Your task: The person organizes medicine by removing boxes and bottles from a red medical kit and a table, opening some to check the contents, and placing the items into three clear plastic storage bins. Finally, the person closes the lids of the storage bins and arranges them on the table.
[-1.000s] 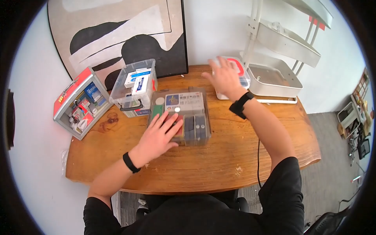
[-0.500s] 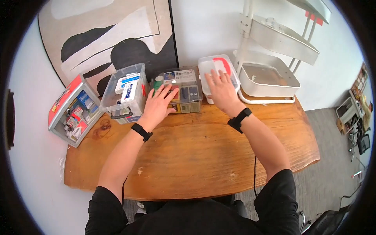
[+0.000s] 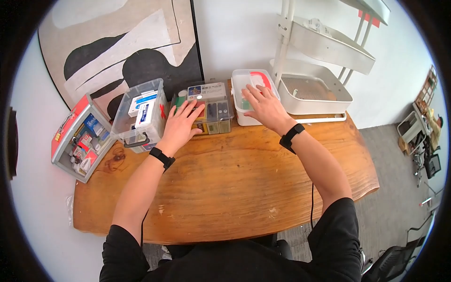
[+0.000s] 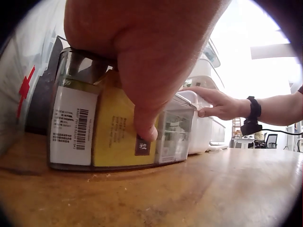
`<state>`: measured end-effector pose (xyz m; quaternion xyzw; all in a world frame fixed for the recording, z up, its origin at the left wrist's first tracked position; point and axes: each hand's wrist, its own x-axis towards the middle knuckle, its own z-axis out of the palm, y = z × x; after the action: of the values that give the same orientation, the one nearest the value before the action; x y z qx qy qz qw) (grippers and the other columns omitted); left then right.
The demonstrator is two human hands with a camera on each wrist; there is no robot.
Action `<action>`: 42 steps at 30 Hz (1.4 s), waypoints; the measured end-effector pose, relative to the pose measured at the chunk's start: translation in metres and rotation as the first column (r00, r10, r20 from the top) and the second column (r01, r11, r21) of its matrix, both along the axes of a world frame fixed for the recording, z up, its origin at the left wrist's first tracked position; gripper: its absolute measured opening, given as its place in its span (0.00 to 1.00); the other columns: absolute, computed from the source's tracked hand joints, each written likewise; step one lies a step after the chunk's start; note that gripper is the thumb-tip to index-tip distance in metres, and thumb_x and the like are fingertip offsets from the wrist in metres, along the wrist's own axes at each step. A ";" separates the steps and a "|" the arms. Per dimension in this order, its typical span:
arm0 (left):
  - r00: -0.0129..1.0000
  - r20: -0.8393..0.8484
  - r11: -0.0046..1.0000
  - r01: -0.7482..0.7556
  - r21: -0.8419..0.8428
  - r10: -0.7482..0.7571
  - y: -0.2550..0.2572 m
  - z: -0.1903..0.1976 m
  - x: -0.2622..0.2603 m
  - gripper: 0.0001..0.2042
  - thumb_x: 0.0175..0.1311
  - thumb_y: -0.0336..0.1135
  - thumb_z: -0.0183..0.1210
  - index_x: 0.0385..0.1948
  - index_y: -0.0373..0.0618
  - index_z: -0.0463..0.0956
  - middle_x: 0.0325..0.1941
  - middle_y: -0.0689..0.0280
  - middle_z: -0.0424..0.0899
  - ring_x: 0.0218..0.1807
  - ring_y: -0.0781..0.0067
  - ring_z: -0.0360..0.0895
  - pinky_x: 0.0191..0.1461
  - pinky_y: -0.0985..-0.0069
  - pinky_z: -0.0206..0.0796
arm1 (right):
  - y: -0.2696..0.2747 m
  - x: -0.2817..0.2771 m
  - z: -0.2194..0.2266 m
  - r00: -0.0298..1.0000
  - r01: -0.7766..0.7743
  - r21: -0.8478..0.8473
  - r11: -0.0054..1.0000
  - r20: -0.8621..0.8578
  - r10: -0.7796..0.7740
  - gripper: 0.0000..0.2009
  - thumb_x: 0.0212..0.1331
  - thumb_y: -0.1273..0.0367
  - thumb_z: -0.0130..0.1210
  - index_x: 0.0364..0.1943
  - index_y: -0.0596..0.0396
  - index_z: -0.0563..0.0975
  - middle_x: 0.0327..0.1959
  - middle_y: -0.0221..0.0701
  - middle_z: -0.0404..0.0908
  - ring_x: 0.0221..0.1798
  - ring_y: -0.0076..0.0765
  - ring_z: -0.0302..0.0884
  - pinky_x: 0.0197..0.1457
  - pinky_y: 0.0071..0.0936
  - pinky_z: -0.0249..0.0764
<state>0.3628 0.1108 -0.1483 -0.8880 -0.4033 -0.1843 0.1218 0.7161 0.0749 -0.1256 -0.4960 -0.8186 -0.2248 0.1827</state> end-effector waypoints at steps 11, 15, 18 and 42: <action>1.000 -0.003 1.000 0.009 0.030 -0.009 0.003 -0.003 -0.002 0.44 0.61 0.44 0.78 0.82 0.61 0.66 0.86 0.61 0.69 0.86 0.51 0.63 0.85 0.42 0.56 | 0.012 0.015 0.000 0.986 -0.161 0.000 0.987 -0.051 0.160 0.42 0.63 0.54 0.74 0.80 0.45 0.67 0.80 0.36 0.71 0.80 0.61 0.67 0.82 0.53 0.67; 1.000 0.008 0.998 0.024 0.051 -0.024 0.004 -0.006 -0.003 0.44 0.61 0.45 0.78 0.82 0.61 0.66 0.85 0.61 0.70 0.85 0.51 0.64 0.85 0.41 0.57 | 0.002 0.016 0.007 0.996 -0.035 0.070 0.997 0.079 0.029 0.44 0.63 0.52 0.74 0.83 0.34 0.65 0.82 0.37 0.69 0.81 0.63 0.66 0.82 0.60 0.65; 1.000 0.002 0.999 -0.001 0.052 0.001 -0.004 -0.005 -0.003 0.43 0.61 0.45 0.78 0.81 0.61 0.67 0.84 0.60 0.70 0.85 0.51 0.64 0.84 0.41 0.58 | 0.003 0.016 0.001 0.997 0.057 0.002 0.998 0.051 -0.057 0.45 0.63 0.50 0.74 0.84 0.25 0.63 0.82 0.38 0.69 0.81 0.65 0.66 0.82 0.65 0.63; 1.000 -0.018 1.000 0.010 -0.027 -0.011 -0.035 0.006 -0.056 0.44 0.60 0.46 0.78 0.81 0.63 0.68 0.86 0.64 0.69 0.86 0.52 0.63 0.87 0.44 0.53 | -0.029 -0.017 0.063 0.986 -0.130 -0.243 0.961 -0.133 0.100 0.45 0.64 0.33 0.64 0.78 0.48 0.74 0.56 0.51 0.87 0.59 0.60 0.84 0.68 0.48 0.76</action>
<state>0.3064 0.0760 -0.1427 -0.8933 -0.3999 -0.1715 0.1127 0.6987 0.0461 -0.0622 -0.4793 -0.8554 -0.0783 0.1799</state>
